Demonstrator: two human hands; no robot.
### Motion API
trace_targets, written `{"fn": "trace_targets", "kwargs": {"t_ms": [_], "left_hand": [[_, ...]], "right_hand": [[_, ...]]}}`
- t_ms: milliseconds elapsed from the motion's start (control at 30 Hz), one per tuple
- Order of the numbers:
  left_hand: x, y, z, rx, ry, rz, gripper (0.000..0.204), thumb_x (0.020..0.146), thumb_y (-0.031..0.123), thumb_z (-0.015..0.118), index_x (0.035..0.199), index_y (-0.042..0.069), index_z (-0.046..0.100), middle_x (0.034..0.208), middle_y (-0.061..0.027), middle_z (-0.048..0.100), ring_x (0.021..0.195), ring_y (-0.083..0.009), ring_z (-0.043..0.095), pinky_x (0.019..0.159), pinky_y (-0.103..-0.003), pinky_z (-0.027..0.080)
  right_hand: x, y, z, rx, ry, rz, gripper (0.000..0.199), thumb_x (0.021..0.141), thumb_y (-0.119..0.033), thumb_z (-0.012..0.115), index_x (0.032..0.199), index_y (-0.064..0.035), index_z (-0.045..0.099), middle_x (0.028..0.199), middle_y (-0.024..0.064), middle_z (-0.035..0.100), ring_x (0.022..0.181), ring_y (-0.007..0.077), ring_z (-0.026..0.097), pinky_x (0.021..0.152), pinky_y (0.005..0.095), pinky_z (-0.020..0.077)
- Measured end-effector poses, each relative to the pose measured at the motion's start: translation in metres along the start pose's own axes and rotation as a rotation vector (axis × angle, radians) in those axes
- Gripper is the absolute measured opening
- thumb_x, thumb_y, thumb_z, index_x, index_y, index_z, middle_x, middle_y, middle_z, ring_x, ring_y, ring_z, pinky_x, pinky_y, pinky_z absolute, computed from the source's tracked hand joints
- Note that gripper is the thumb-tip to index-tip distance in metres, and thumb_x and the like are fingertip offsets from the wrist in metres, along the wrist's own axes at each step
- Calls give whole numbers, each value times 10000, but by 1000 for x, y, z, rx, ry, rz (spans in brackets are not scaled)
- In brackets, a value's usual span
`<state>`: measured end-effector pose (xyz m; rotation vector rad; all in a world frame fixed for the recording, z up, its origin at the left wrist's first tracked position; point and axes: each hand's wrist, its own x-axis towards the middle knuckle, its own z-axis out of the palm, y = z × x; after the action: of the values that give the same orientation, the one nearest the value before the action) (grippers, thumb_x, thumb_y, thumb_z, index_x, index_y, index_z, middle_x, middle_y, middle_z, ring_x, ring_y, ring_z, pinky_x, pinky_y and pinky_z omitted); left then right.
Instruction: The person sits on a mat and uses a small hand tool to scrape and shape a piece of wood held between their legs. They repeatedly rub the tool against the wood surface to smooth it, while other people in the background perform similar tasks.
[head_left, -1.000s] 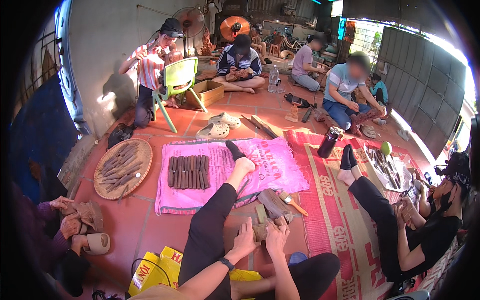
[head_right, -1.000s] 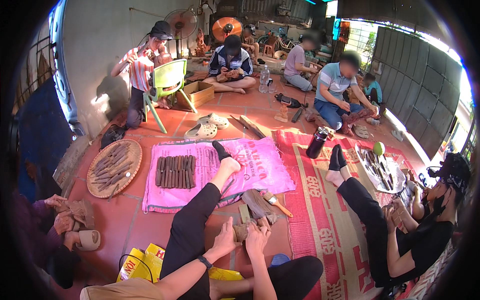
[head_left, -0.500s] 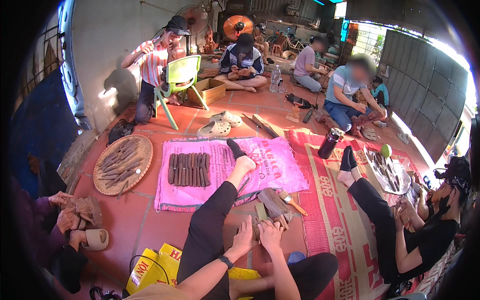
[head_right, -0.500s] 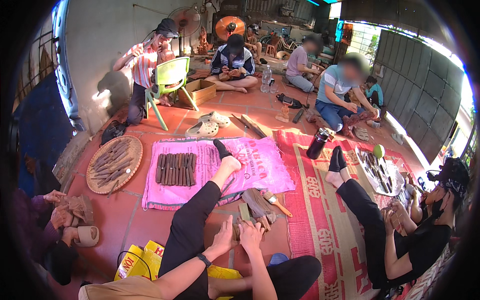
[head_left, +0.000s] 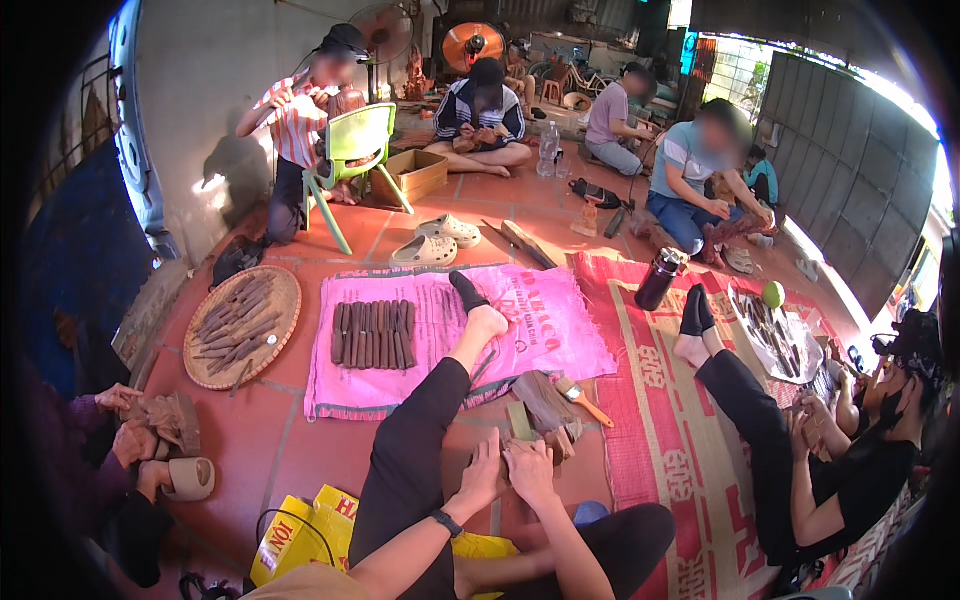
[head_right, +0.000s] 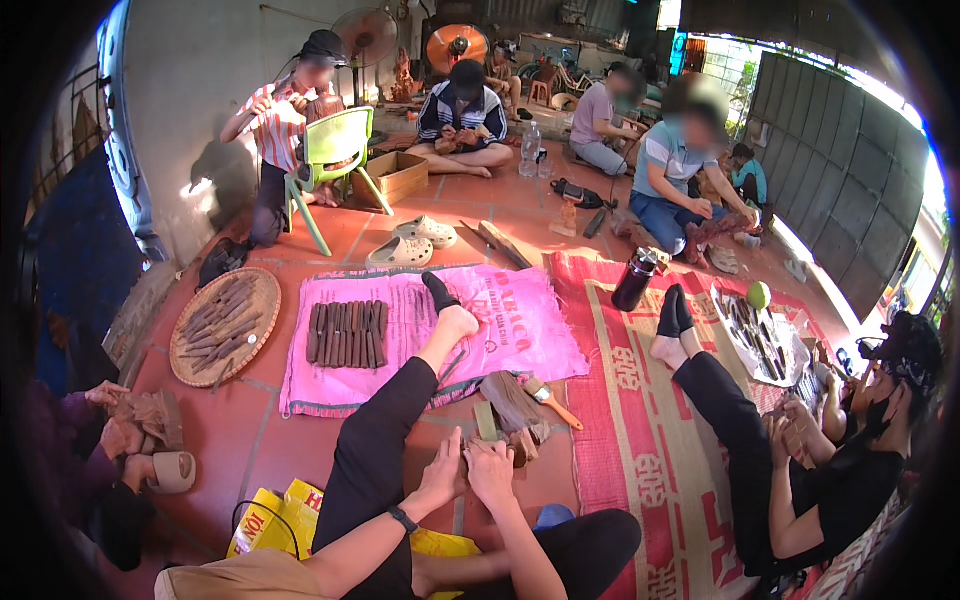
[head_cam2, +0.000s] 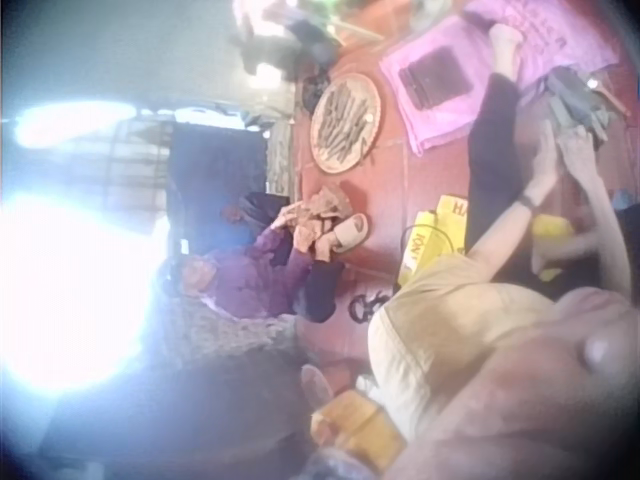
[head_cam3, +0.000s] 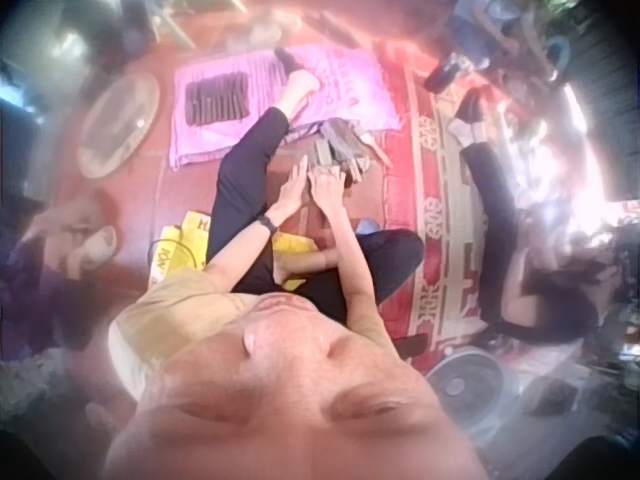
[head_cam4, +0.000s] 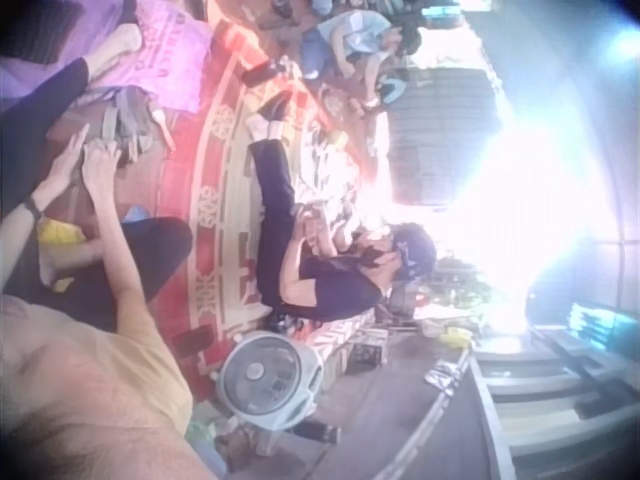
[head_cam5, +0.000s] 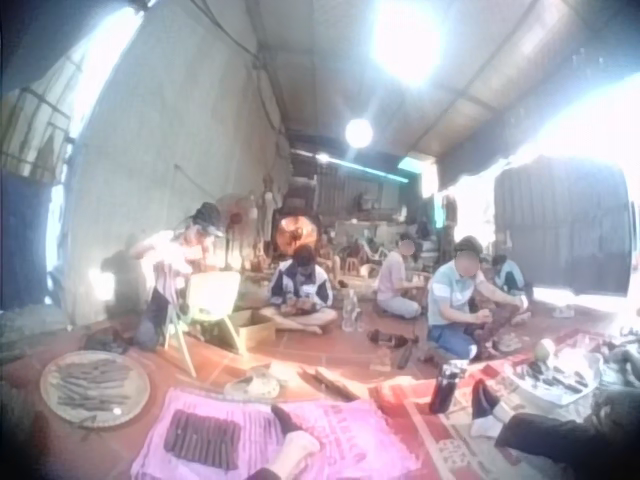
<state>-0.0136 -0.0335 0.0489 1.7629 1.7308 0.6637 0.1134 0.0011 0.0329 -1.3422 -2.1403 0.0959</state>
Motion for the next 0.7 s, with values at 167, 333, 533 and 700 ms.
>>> {"fn": "trace_targets", "kwargs": {"t_ms": [167,333,533,700], "left_hand": [[-6,7,-12,-16,20,24,1144,699,194,834,1532,21,71,1316,-245,425,1247,-457,449,937,-527,506],[-1,-6,0,7,51,42,1150,693,201,842,1529,8,77,1320,-247,427,1250,-457,445,940,-521,502],[-6,12,-14,-30,10,21,1071,743,194,786,1528,-3,85,1322,-255,422,1260,-450,439,954,-519,496],[3,-7,4,35,31,-46,1081,738,193,792,1529,-2,82,1322,-251,423,1262,-453,436,950,-519,498]], "right_hand": [[13,10,-4,-37,-101,91,194,901,-279,634,883,-113,733,947,34,719,916,290,560,820,471,374],[9,-5,-3,34,-82,41,184,891,-278,644,829,-123,720,918,31,713,927,283,553,819,448,350],[14,19,2,-63,-9,53,165,872,-258,661,833,-111,724,893,47,724,992,283,568,864,450,353],[6,-5,-2,50,-52,-47,172,876,-259,658,880,-107,737,917,46,733,1095,305,559,949,486,327]]}}
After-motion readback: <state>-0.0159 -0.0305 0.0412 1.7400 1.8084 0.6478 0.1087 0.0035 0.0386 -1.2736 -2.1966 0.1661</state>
